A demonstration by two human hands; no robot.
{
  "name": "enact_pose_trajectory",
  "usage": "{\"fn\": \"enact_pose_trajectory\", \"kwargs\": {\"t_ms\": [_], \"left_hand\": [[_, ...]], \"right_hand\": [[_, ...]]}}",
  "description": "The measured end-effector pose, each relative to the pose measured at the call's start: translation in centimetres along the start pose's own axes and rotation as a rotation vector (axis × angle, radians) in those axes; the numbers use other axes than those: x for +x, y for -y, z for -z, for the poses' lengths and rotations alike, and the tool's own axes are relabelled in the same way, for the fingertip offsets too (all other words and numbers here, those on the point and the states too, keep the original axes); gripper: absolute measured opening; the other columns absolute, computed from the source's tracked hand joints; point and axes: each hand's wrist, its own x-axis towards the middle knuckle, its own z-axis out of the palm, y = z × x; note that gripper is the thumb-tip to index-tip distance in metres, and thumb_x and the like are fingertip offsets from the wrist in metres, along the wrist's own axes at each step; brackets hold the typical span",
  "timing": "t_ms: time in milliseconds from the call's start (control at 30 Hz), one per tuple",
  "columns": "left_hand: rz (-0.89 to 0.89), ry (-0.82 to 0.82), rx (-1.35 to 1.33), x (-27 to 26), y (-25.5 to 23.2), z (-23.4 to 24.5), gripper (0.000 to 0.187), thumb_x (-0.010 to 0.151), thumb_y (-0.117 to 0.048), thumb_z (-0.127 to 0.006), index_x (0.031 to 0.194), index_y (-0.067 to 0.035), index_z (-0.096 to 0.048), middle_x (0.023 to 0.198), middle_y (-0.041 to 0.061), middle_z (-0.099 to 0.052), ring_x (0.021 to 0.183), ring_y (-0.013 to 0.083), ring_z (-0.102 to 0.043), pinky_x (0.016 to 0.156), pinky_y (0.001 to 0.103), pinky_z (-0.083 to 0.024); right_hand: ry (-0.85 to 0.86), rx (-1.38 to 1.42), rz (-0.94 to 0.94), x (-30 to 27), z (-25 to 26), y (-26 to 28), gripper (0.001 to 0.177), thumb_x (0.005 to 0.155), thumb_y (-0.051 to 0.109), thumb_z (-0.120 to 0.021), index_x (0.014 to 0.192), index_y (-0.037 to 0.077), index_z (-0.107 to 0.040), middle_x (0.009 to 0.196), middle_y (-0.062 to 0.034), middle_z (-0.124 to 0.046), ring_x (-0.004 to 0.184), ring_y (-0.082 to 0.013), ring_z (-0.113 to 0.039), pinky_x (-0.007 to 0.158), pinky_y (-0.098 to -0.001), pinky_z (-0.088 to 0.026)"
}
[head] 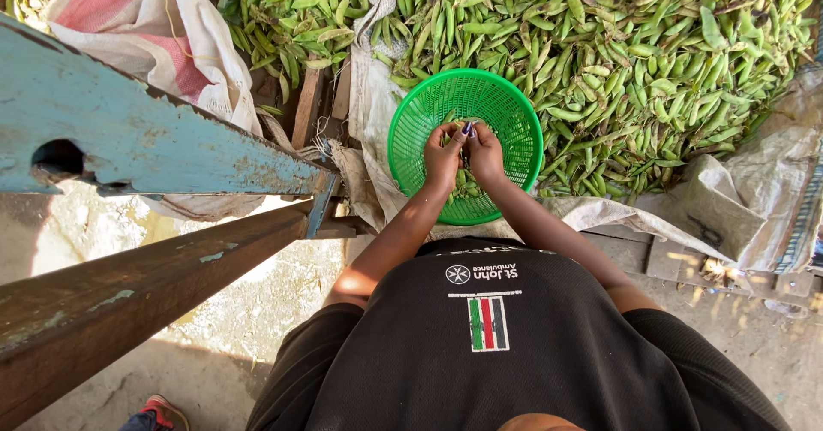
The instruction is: The person shells beans by hand, removing the seeds from the pods and placing them into a green plastic basket while working over a large pile of bean pods.
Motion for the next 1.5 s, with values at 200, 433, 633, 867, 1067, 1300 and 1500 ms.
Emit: {"fn": "enact_pose_trajectory", "kwargs": {"t_ms": [200, 433, 633, 867, 1067, 1300, 1500], "left_hand": [[0.016, 0.066, 0.15, 0.0, -1.2, -0.3, 0.022, 0.099, -0.021, -0.067, 0.117, -0.007, -0.068, 0.069, 0.001, -0.062, 0.046, 0.0048, -0.047, 0.04, 0.024, -0.037], [0.254, 0.077, 0.197, 1.3, -1.2, 0.5, 0.018, 0.098, -0.016, -0.066, 0.115, -0.008, -0.067, 0.069, 0.001, -0.061, 0.044, 0.008, -0.045, 0.037, 0.027, -0.034], [0.271, 0.09, 0.047, 0.8, -1.0, 0.6, 0.024, 0.105, -0.029, -0.062, 0.116, -0.009, -0.068, 0.073, -0.001, -0.059, 0.047, 0.0082, -0.046, 0.04, 0.028, -0.038], [0.254, 0.113, 0.081, 1.9, -0.4, 0.7, 0.024, 0.101, -0.027, -0.068, 0.114, -0.008, -0.07, 0.073, 0.0, -0.061, 0.046, 0.0101, -0.047, 0.04, 0.029, -0.038], [0.312, 0.104, 0.09, 3.0, -1.0, 2.1, 0.019, 0.097, -0.025, -0.071, 0.107, -0.009, -0.069, 0.069, 0.003, -0.064, 0.042, 0.0107, -0.047, 0.036, 0.031, -0.036], [0.131, -0.01, 0.056, 2.0, -0.3, 1.7, 0.014, 0.094, -0.015, -0.076, 0.1, -0.003, -0.071, 0.063, 0.002, -0.058, 0.039, 0.0091, -0.043, 0.034, 0.028, -0.03], [0.001, 0.011, 0.325, -0.3, -1.7, 0.2, 0.015, 0.097, -0.018, -0.076, 0.104, -0.005, -0.077, 0.074, 0.005, -0.068, 0.05, 0.009, -0.047, 0.043, 0.029, -0.035]], "right_hand": [[0.112, 0.251, -0.371, 0.4, 1.6, 4.5, 0.02, 0.104, 0.014, -0.046, 0.108, 0.011, -0.065, 0.073, 0.0004, -0.06, 0.058, -0.0098, -0.052, 0.051, -0.0247, -0.04], [0.244, 0.032, -0.404, 0.8, 1.8, 5.2, 0.015, 0.107, 0.021, -0.06, 0.101, 0.008, -0.063, 0.076, -0.0008, -0.058, 0.062, -0.0105, -0.051, 0.056, -0.0267, -0.042], [0.243, 0.285, -0.408, -0.1, 0.5, 4.8, 0.02, 0.108, 0.025, -0.051, 0.106, 0.009, -0.061, 0.076, -0.0041, -0.058, 0.058, -0.0174, -0.056, 0.052, -0.0346, -0.049], [0.199, 0.311, -0.433, 0.9, 1.0, 3.4, 0.028, 0.107, 0.017, -0.037, 0.111, 0.007, -0.062, 0.084, -0.0103, -0.066, 0.064, -0.0224, -0.061, 0.056, -0.038, -0.05], [0.302, 0.326, -0.393, 0.3, 1.4, 2.8, 0.02, 0.107, 0.014, -0.042, 0.116, 0.006, -0.058, 0.088, -0.0085, -0.064, 0.07, -0.0217, -0.061, 0.057, -0.0357, -0.044], [0.159, 0.407, -0.526, -1.2, -0.6, 2.8, 0.015, 0.099, 0.025, -0.04, 0.095, 0.014, -0.051, 0.079, -0.0046, -0.059, 0.066, -0.0209, -0.056, 0.057, -0.0391, -0.043], [-0.023, 0.335, -0.667, -0.2, -0.9, 1.6, 0.026, 0.102, 0.033, -0.04, 0.086, 0.016, -0.051, 0.073, -0.0023, -0.055, 0.062, -0.019, -0.051, 0.053, -0.0372, -0.04]]}}
